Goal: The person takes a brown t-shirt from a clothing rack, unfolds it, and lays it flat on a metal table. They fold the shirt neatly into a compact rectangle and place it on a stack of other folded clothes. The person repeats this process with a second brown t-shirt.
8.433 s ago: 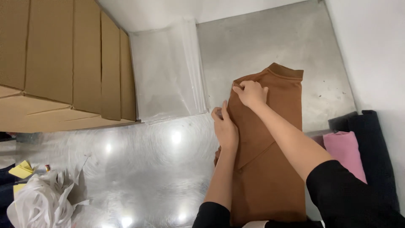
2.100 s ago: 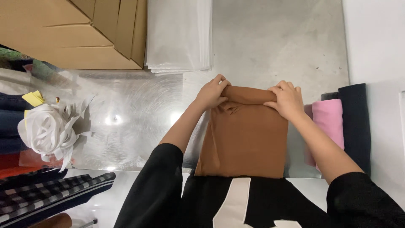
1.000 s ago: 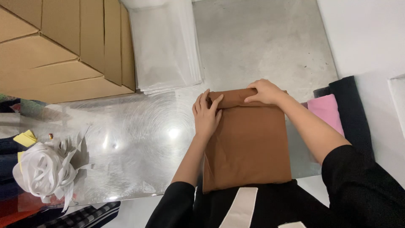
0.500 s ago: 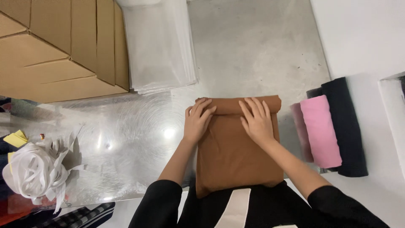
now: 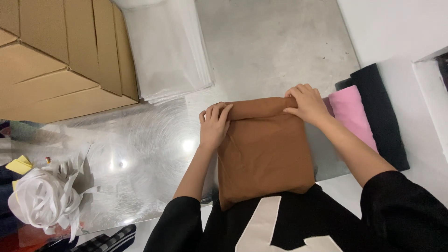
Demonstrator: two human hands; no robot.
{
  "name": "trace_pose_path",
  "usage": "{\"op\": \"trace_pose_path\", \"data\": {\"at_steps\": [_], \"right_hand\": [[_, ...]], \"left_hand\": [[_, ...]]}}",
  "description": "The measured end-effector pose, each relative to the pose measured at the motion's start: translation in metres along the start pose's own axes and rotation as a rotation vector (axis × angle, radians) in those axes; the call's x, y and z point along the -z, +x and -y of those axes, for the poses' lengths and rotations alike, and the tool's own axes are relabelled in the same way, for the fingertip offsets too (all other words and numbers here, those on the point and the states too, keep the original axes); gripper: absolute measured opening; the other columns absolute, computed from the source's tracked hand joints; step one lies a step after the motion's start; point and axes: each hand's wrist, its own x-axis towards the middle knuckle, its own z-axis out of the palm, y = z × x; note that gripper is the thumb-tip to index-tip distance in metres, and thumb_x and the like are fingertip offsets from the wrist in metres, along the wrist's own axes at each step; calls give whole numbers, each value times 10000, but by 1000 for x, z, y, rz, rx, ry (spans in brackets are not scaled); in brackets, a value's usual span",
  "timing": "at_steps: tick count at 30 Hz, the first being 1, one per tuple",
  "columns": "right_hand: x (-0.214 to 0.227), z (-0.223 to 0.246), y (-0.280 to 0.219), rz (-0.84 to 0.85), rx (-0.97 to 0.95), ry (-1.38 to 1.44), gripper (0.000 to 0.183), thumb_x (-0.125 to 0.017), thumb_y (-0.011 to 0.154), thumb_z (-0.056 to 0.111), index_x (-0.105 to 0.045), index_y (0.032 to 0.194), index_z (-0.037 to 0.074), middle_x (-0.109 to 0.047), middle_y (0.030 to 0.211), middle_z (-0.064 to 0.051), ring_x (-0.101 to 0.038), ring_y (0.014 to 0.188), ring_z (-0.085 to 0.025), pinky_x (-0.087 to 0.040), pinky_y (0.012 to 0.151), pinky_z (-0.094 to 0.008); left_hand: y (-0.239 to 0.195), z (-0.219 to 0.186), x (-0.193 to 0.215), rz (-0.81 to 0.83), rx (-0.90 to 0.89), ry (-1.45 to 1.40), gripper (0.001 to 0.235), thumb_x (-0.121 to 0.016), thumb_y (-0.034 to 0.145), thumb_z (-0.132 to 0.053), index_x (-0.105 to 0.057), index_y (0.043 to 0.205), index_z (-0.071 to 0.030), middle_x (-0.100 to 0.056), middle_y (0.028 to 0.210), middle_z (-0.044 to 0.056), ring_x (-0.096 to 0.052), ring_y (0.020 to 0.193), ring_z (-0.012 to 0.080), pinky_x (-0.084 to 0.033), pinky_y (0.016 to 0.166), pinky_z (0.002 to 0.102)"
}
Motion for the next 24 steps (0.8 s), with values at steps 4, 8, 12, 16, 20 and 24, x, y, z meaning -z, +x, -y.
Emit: {"op": "trace_pose_path", "data": {"at_steps": [4,8,12,16,20,24], "right_hand": [[-20,10,-21,-236,81,-150,465,-904,788,297,-646,1168,224,-566,1136,12,-550,1167,-231,-447,951,-413],[-57,15,-60,-374,91,-211,518,-951,685,241,-649,1105,227,-558,1126,11,-536,1151,-237,-440,915,-391],[-67,19,-98,-439,113,-188,413,-806,890,305,-623,1255,242,-527,1264,-13,-514,1261,-250,-447,932,-392],[-25,15,-106,-222,90,100,364,-693,1028,424,-672,1315,201,-589,1307,-69,-586,1289,-320,-487,1016,-473],[13,4,-60,-157,68,265,553,-725,1010,456,-586,1466,176,-532,1391,-120,-568,1306,-407,-478,1049,-554],[27,11,-28,369,-4,400,733,-855,824,515,-660,1418,132,-673,1404,-204,-600,1367,-444,-460,1147,-575]], "left_hand": [[9,-11,21,184,65,-40,641,-889,833,-206,-507,1346,-247,-433,1450,49,-366,1447,316,-323,1178,530],[-5,-20,39,117,17,-185,384,-785,936,-472,-541,1123,-242,-500,1466,33,-367,1516,321,-223,1221,612],[-30,-28,35,75,112,-341,165,-677,1059,-328,-563,1129,-232,-560,1487,-25,-447,1491,231,-226,1226,600],[-48,-40,33,-7,123,-225,487,-695,1041,-277,-498,1486,-257,-537,1543,-40,-419,1486,221,-238,1226,552],[-52,-43,27,-50,147,-133,539,-714,1024,-250,-518,1527,-256,-538,1527,-66,-407,1440,219,-245,1227,541],[-61,-51,33,-20,176,-58,518,-772,967,-250,-550,1434,-279,-508,1506,-55,-355,1486,266,-240,1248,578]]}}
